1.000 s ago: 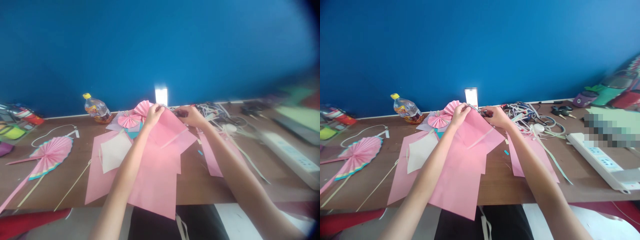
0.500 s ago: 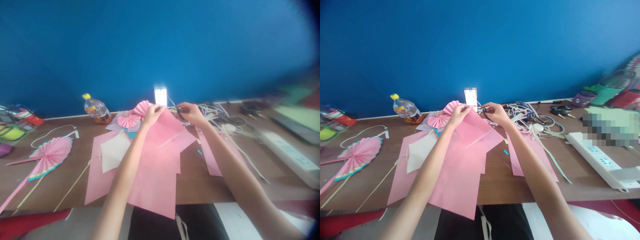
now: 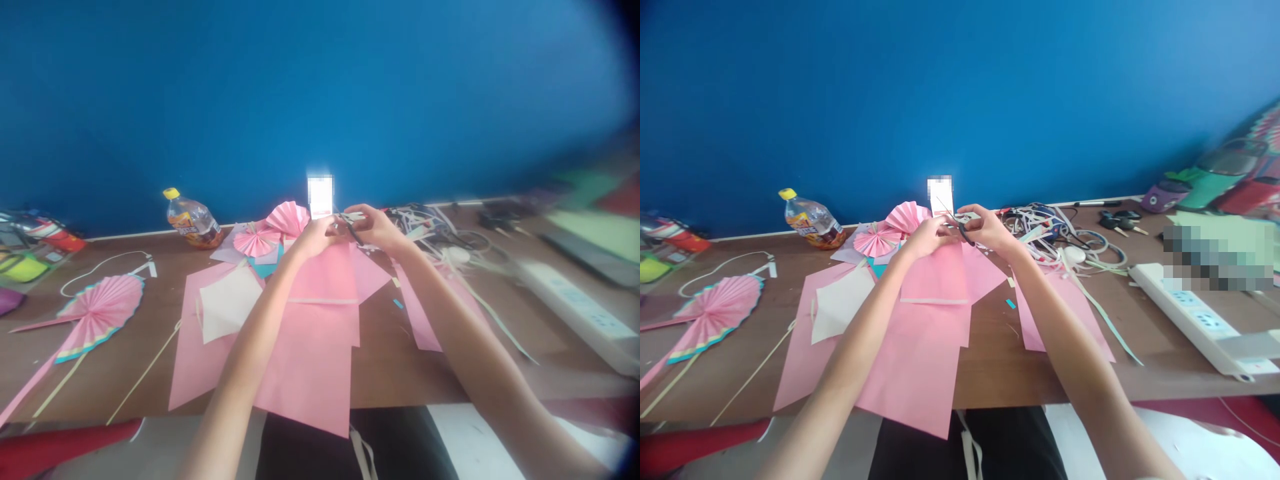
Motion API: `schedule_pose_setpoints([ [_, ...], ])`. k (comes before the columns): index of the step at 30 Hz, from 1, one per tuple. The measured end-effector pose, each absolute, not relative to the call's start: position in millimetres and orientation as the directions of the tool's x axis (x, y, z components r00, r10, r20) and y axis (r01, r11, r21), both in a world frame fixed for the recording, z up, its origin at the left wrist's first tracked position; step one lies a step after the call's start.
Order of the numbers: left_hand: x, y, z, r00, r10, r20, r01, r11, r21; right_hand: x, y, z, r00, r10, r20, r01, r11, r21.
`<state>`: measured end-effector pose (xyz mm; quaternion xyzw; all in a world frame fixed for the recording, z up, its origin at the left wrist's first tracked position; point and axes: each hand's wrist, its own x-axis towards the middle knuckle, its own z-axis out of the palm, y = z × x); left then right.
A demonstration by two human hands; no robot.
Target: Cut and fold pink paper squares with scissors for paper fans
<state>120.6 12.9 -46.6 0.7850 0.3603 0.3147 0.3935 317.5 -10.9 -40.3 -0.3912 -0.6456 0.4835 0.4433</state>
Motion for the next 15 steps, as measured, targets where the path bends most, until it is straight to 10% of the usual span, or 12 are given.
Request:
schedule_pose_setpoints([
  [15, 45, 21, -26, 0.515, 0.846, 0.136, 0.524, -0.436, 0.732, 337, -6, -41, -0.218, 0.956, 0.198, 0.091, 0.222, -0.971],
])
